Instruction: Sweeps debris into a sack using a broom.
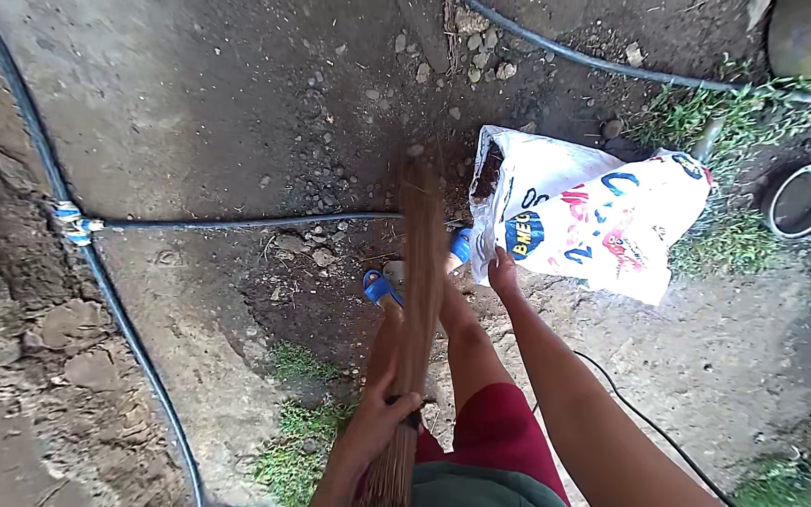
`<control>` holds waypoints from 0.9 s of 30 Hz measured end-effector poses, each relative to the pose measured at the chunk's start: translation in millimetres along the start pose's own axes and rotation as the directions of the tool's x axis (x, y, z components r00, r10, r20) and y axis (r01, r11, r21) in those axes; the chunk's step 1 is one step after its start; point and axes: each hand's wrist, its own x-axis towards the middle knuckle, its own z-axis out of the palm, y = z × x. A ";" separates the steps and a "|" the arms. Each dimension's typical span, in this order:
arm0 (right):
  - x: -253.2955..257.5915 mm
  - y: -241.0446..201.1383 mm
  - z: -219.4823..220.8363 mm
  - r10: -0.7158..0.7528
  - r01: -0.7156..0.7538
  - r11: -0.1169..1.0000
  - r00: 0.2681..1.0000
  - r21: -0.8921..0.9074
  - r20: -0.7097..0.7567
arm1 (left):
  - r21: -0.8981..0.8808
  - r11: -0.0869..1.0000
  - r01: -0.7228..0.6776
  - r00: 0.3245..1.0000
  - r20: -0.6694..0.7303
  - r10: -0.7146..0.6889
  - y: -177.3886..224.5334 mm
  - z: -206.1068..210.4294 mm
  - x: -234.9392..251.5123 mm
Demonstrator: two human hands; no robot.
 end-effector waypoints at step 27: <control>-4.4 -3.2 -0.3 -0.016 0.018 0.999 0.999 0.046 -0.032 | 0.470 0.865 -0.178 0.900 -0.278 0.336 94.2 -57.9 102.7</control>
